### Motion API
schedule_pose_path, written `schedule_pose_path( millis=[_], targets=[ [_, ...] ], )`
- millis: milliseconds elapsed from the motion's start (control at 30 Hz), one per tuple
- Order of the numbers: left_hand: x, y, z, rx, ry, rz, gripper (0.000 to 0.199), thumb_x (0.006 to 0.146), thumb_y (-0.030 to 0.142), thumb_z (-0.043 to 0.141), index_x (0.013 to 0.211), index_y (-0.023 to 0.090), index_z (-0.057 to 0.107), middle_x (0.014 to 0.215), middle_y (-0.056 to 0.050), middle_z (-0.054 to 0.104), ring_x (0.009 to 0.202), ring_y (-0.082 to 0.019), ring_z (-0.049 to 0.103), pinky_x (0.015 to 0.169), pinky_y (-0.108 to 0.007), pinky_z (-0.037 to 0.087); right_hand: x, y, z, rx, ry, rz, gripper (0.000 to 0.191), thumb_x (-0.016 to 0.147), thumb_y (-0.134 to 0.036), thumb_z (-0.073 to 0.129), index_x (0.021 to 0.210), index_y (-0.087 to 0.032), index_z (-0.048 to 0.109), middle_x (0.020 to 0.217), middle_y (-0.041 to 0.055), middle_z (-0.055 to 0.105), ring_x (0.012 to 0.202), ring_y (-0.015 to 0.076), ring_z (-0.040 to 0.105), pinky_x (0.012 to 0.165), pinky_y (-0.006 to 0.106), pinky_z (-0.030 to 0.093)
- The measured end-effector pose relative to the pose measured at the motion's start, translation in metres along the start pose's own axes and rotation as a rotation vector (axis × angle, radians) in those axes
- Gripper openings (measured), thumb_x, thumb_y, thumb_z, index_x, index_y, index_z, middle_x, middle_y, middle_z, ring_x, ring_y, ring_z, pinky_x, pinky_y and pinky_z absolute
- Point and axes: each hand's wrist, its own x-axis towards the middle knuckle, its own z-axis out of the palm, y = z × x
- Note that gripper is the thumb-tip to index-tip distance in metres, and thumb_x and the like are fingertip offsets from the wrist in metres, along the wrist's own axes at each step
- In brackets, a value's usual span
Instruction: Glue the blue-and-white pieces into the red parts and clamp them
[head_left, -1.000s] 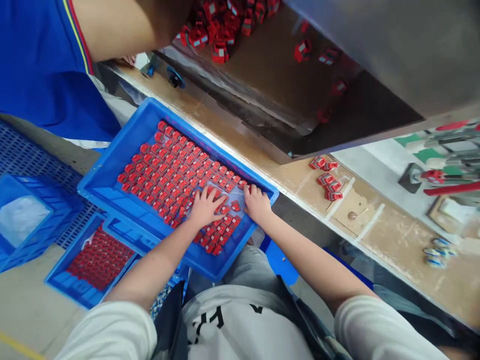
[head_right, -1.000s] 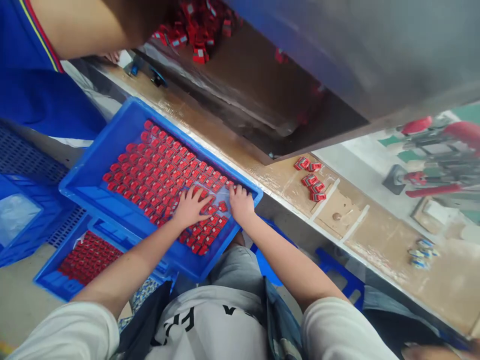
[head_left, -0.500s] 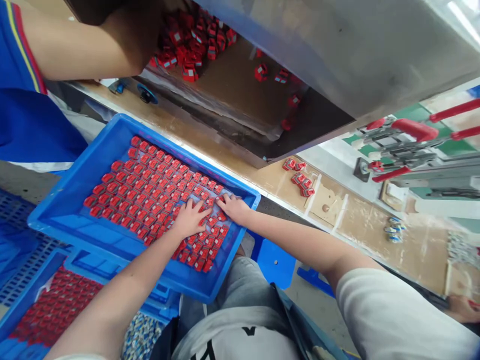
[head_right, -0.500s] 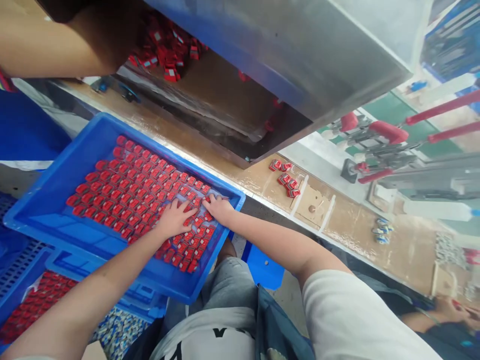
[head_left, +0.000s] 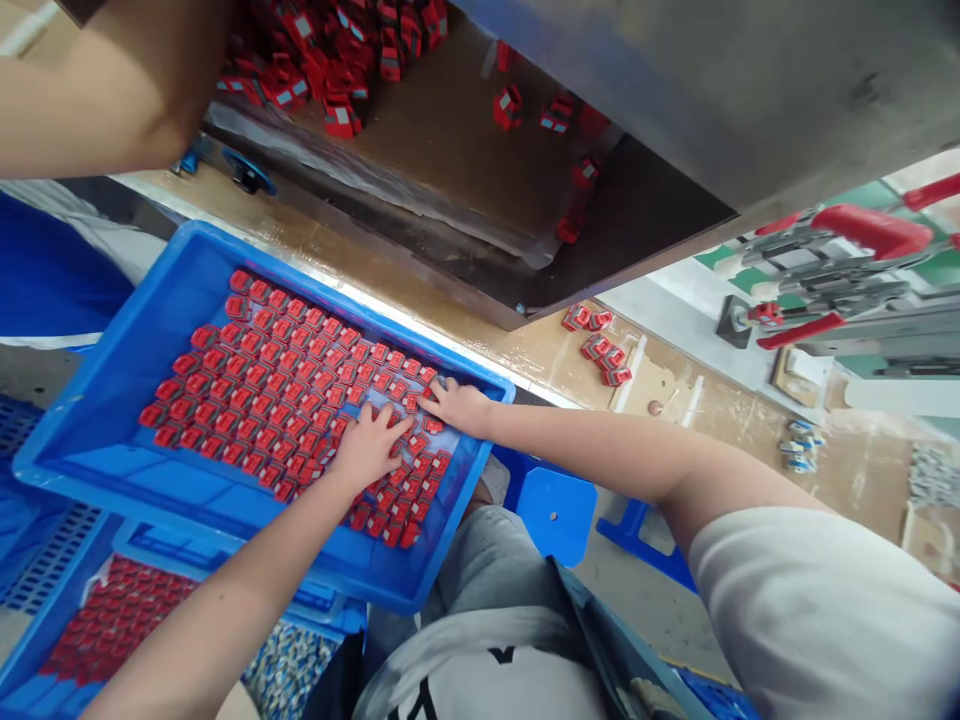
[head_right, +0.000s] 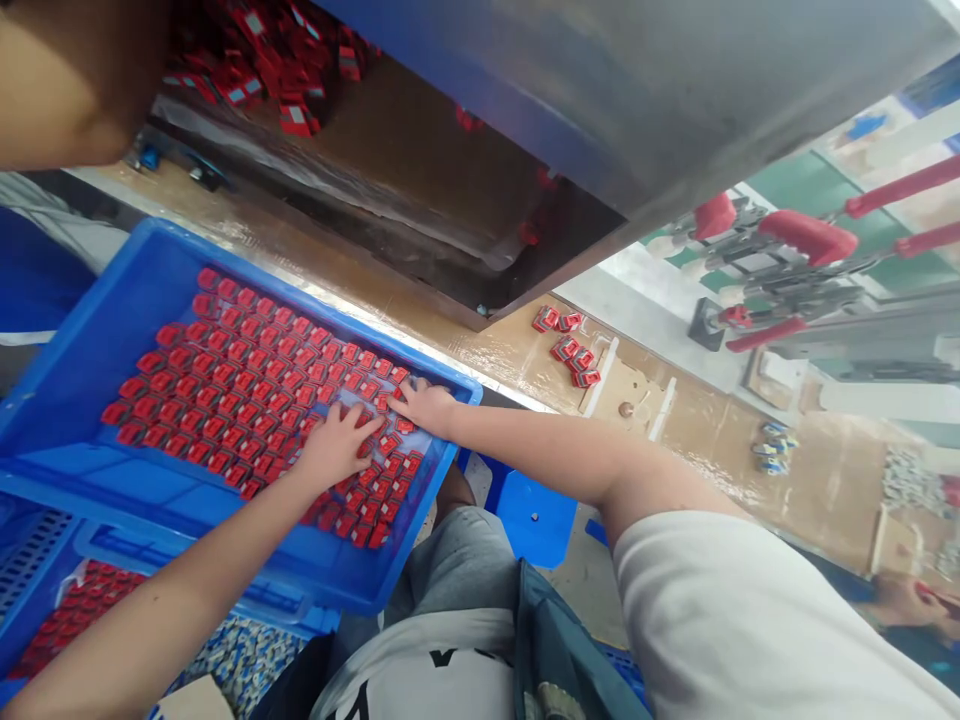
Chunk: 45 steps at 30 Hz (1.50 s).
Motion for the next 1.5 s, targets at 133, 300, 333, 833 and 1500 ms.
schedule_pose_path(
  millis=[133,300,333,833,1500],
  targets=[
    [0.008,0.002,-0.002,-0.002,-0.053,-0.015,0.071,0.087,0.043,0.082,0.154,0.04,0.06,0.148,-0.018,0.053,0.127,-0.044,0.048,0.087,-0.047,0.055,0.0,0.006,-0.003,-0.031,0.022,-0.099,0.062,0.107,-0.012,0.03,0.167,-0.028,0.034,0.164,0.0235,0.042,0.137,0.04,0.053,0.085,0.046,0.064],
    [0.005,0.001,-0.005,0.002,-0.004,0.002,0.064,0.088,0.041,0.081,0.15,0.04,0.063,0.144,-0.018,0.053,0.129,-0.043,0.047,0.09,-0.047,0.054,0.003,0.003,-0.001,-0.043,0.007,0.001,0.06,0.108,-0.014,0.032,0.166,-0.029,0.036,0.163,0.0244,0.043,0.135,0.0388,0.055,0.08,0.044,0.065],
    [0.003,0.001,-0.005,0.002,0.003,0.008,0.063,0.089,0.041,0.08,0.149,0.04,0.063,0.146,-0.018,0.052,0.13,-0.043,0.047,0.091,-0.047,0.054,0.004,0.002,0.0,-0.035,0.007,0.02,0.06,0.107,-0.014,0.033,0.165,-0.027,0.037,0.161,0.0249,0.043,0.134,0.0383,0.056,0.08,0.043,0.065],
    [0.003,0.008,-0.007,-0.059,-0.038,-0.036,0.07,0.079,0.04,0.09,0.144,0.036,0.066,0.135,-0.018,0.056,0.127,-0.044,0.051,0.093,-0.053,0.055,0.003,0.004,-0.009,-0.036,-0.057,-0.041,0.062,0.097,-0.02,0.065,0.156,-0.028,0.05,0.159,0.0218,0.045,0.137,0.0387,0.053,0.093,0.045,0.061],
    [-0.017,0.008,0.005,-0.197,-0.004,0.211,0.057,0.091,0.043,0.073,0.146,0.032,0.067,0.134,-0.013,0.063,0.122,-0.036,0.056,0.096,-0.045,0.055,0.003,0.002,-0.013,-0.037,-0.056,-0.193,0.054,0.096,-0.025,0.068,0.149,-0.028,0.058,0.15,0.0214,0.053,0.136,0.0408,0.055,0.092,0.048,0.062]
  ],
)
